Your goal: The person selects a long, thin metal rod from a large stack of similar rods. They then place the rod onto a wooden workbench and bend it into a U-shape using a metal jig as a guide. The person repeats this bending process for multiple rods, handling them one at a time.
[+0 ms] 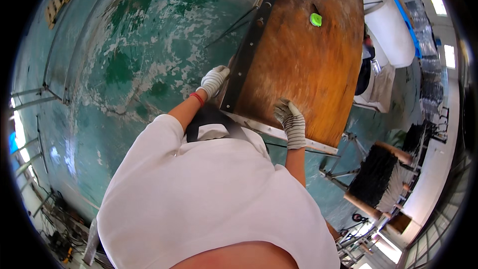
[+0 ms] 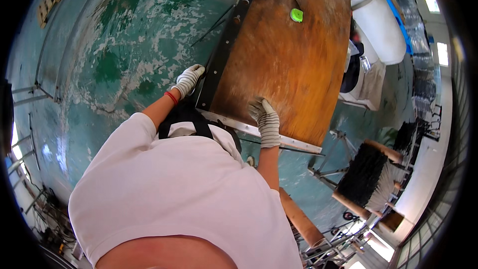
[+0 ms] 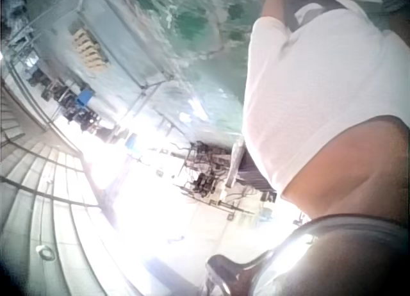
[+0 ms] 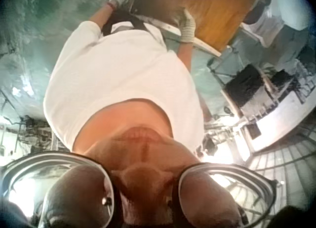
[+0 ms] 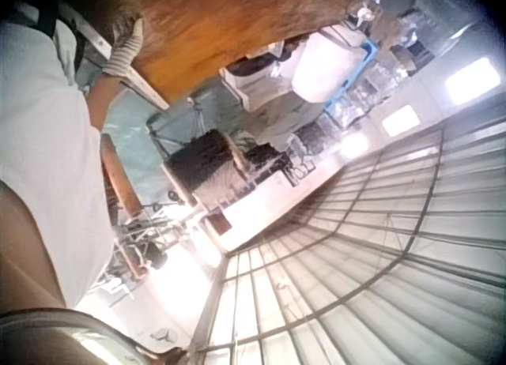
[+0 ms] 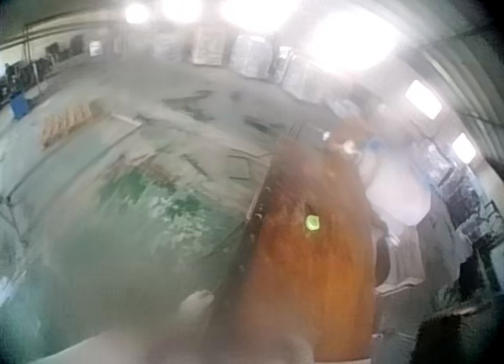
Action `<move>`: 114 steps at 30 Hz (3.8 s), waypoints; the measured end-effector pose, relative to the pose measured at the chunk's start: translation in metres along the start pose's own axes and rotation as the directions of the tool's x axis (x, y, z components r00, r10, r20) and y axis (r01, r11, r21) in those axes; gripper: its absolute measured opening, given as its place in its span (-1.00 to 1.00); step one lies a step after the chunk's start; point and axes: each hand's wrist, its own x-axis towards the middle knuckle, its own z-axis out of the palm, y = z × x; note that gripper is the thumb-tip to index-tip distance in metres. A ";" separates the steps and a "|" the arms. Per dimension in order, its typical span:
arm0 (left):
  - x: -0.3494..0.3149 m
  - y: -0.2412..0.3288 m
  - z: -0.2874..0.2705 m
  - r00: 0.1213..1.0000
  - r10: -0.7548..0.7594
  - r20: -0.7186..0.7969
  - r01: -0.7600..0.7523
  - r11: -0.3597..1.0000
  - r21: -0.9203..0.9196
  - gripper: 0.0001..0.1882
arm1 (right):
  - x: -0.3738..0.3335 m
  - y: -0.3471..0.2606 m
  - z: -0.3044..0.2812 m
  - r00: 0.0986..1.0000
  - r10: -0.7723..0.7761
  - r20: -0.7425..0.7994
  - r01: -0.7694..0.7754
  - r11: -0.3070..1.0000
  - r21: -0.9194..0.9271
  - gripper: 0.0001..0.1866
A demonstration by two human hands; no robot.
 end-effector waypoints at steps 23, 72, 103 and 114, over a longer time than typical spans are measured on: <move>-0.087 0.083 0.092 0.743 0.471 0.475 -0.641 0.706 0.302 -0.77 | -0.100 0.090 -0.154 0.356 0.022 -0.934 0.513 0.831 0.215 -0.69; -0.145 0.241 0.146 0.448 0.399 0.800 0.541 0.591 -0.598 -0.23 | -0.285 -0.070 -0.001 -0.169 -0.941 0.293 0.129 -0.315 -0.940 -0.81; -0.063 0.175 0.016 0.842 0.217 0.495 0.017 0.905 -0.425 -0.50 | -0.155 -0.066 -0.052 0.438 -0.753 0.492 0.295 -0.396 -0.869 -0.78; -0.026 0.093 0.055 0.978 -0.058 0.199 -0.076 0.792 0.605 -0.75 | -0.043 0.006 -0.156 0.680 -0.657 0.326 0.176 -0.285 -0.942 -0.76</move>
